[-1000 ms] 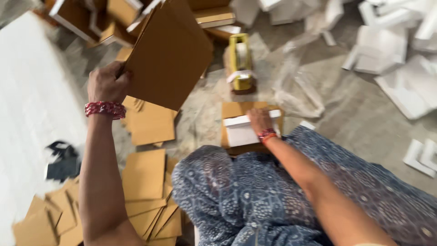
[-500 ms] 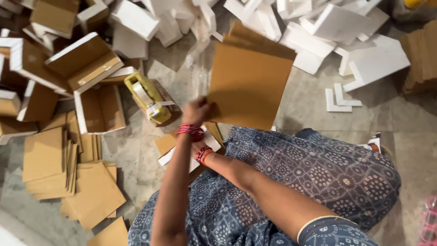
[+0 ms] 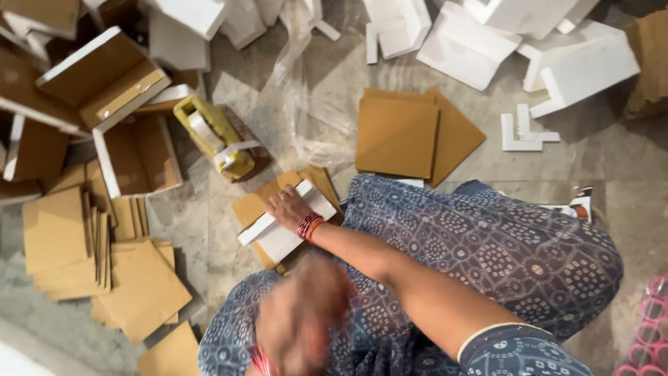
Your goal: The person sits on the floor and assembles small cardboard boxes by inserting white foam inserts into the box flaps and securing them with a tape dispenser. The person repeatedly picks up flat cardboard pieces, inserts the foam, and tapes the edges to form the box structure.
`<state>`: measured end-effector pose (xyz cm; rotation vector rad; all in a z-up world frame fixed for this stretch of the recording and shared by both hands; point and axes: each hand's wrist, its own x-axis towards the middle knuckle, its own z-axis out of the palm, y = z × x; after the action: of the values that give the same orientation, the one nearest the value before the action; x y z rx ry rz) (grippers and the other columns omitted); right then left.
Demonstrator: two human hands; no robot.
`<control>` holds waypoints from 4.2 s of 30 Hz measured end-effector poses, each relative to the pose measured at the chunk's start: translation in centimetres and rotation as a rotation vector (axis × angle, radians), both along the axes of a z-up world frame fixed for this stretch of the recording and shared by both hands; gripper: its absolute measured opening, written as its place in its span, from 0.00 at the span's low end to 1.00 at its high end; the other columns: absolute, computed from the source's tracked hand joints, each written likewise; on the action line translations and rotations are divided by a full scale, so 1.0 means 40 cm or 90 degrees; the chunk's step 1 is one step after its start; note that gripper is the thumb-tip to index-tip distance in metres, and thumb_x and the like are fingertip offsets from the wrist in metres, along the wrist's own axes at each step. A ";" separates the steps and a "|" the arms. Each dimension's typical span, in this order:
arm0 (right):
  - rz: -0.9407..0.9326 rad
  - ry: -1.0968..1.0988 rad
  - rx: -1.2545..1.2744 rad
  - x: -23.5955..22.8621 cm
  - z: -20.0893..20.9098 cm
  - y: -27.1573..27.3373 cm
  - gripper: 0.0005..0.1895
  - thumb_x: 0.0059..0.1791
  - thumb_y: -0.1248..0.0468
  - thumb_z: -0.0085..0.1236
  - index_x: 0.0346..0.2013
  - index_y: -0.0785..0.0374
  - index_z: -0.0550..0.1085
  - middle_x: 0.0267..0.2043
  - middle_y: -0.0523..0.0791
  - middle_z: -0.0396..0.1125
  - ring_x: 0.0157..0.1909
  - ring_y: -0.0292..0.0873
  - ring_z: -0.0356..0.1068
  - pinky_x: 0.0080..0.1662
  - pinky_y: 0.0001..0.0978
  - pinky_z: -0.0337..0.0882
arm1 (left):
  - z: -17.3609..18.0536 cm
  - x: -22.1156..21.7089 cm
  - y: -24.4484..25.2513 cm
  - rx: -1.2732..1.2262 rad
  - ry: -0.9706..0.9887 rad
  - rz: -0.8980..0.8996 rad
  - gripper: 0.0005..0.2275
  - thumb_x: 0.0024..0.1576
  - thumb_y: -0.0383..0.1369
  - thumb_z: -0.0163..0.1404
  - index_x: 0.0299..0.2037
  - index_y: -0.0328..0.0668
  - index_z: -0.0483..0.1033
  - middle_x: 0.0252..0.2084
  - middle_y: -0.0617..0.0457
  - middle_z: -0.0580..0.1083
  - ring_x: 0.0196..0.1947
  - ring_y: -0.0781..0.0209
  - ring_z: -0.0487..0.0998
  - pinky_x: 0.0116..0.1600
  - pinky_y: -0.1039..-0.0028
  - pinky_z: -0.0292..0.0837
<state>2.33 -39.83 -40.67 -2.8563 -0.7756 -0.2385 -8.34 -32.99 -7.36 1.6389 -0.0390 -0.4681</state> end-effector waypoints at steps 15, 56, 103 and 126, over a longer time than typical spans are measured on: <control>0.018 -0.008 0.008 0.020 0.087 -0.038 0.05 0.52 0.63 0.46 0.37 0.54 0.71 0.38 0.44 0.67 0.47 0.48 0.68 0.52 0.48 0.64 | -0.011 -0.236 0.177 -0.026 -0.071 0.164 0.15 0.64 0.38 0.51 0.54 0.33 0.73 0.45 0.45 0.79 0.44 0.59 0.81 0.50 0.72 0.75; 0.005 0.011 -0.114 0.007 0.171 -0.051 0.25 0.35 0.60 0.72 0.46 0.52 0.74 0.46 0.43 0.68 0.57 0.50 0.67 0.62 0.47 0.61 | -0.884 -0.010 1.047 0.388 0.554 0.962 0.57 0.40 0.47 0.71 0.76 0.64 0.40 0.69 0.38 0.60 0.70 0.34 0.59 0.67 0.43 0.59; 0.039 0.004 -0.090 0.026 0.114 -0.082 0.21 0.40 0.60 0.67 0.45 0.55 0.72 0.46 0.46 0.68 0.54 0.52 0.68 0.58 0.50 0.61 | -0.429 -0.372 0.619 0.620 -0.210 0.383 0.23 0.53 0.21 0.48 0.59 0.55 0.76 0.61 0.49 0.75 0.60 0.46 0.73 0.62 0.58 0.65; 0.030 -0.015 -0.131 0.028 0.090 -0.093 0.30 0.37 0.56 0.74 0.50 0.54 0.72 0.51 0.45 0.68 0.58 0.51 0.67 0.62 0.51 0.60 | -0.631 -0.574 0.773 0.737 -0.015 0.126 0.28 0.53 0.25 0.52 0.65 0.63 0.70 0.77 0.54 0.57 0.75 0.45 0.51 0.69 0.44 0.48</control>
<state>3.47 -43.56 -37.07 -3.0261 -0.9212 -0.1966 -31.28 -2.06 -32.62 2.7417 0.4512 -0.3181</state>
